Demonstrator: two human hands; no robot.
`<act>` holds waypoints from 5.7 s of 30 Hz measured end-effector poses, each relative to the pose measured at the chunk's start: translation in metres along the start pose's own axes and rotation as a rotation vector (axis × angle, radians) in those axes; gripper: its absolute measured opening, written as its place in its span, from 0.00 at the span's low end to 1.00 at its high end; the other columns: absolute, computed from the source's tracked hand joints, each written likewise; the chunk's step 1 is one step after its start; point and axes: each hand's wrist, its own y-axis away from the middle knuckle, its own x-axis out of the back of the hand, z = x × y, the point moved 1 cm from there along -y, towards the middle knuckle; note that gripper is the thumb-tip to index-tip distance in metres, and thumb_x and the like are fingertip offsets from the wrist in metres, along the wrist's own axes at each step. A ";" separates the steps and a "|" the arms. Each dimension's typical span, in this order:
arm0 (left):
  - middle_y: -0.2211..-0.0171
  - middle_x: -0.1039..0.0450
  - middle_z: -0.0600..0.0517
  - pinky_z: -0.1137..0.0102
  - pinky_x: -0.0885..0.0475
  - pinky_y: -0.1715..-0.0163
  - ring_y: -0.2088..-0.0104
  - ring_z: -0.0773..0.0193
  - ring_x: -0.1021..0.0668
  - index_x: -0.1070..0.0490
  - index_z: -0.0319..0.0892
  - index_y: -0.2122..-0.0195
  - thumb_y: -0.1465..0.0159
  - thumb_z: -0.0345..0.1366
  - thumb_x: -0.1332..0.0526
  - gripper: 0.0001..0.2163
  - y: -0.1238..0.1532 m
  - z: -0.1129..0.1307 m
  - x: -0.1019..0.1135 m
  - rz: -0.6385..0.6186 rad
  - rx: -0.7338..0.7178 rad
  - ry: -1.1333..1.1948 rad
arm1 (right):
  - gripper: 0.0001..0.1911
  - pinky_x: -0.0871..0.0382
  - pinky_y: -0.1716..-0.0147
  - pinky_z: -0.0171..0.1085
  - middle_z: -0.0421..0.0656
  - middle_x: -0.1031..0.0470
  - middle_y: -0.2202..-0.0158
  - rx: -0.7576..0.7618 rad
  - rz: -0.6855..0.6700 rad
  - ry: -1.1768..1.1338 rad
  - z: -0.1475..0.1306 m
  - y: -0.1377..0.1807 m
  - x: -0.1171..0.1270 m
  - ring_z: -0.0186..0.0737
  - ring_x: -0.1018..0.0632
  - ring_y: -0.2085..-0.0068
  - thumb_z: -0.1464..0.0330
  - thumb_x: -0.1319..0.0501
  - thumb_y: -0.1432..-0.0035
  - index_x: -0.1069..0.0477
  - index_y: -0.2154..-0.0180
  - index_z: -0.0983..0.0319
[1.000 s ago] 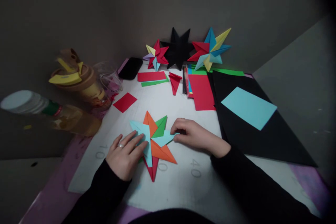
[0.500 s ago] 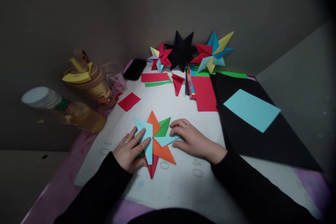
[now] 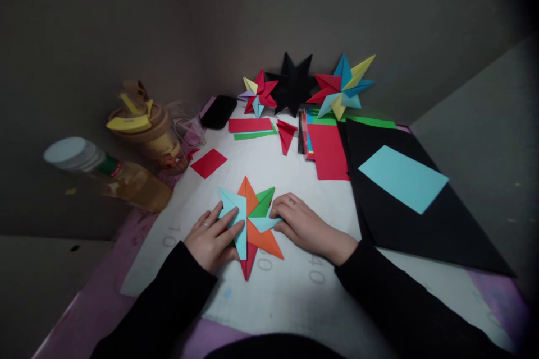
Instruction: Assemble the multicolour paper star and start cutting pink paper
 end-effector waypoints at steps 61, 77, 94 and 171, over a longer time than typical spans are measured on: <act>0.52 0.24 0.45 0.58 0.24 0.60 0.49 0.50 0.26 0.30 0.42 0.49 0.33 0.37 0.47 0.14 -0.014 -0.009 -0.012 0.055 -0.198 0.013 | 0.10 0.32 0.55 0.49 0.48 0.32 0.58 -0.106 0.240 -0.025 -0.018 0.007 -0.009 0.47 0.31 0.54 0.74 0.40 0.45 0.30 0.60 0.60; 0.66 0.22 0.47 0.60 0.28 0.62 0.64 0.55 0.24 0.24 0.42 0.65 0.40 0.37 0.39 0.07 -0.056 0.007 0.004 0.024 -0.056 0.171 | 0.04 0.35 0.62 0.44 0.48 0.28 0.66 -0.129 0.176 0.370 -0.028 0.012 -0.025 0.47 0.30 0.61 0.68 0.42 0.41 0.31 0.65 0.63; 0.51 0.28 0.47 0.61 0.32 0.52 0.51 0.51 0.26 0.24 0.44 0.74 0.54 0.34 0.29 0.07 -0.139 -0.036 0.002 -0.293 -0.209 0.201 | 0.06 0.39 0.62 0.40 0.46 0.28 0.65 -0.019 0.176 0.494 -0.008 0.004 -0.012 0.43 0.32 0.62 0.73 0.46 0.38 0.30 0.65 0.62; 0.61 0.19 0.50 0.60 0.30 0.57 0.55 0.54 0.22 0.22 0.46 0.64 0.39 0.38 0.39 0.06 -0.081 -0.030 -0.016 0.034 -0.010 0.430 | 0.16 0.32 0.50 0.48 0.47 0.24 0.55 -0.156 0.376 -0.027 0.027 -0.044 -0.006 0.44 0.29 0.50 0.77 0.45 0.43 0.27 0.55 0.60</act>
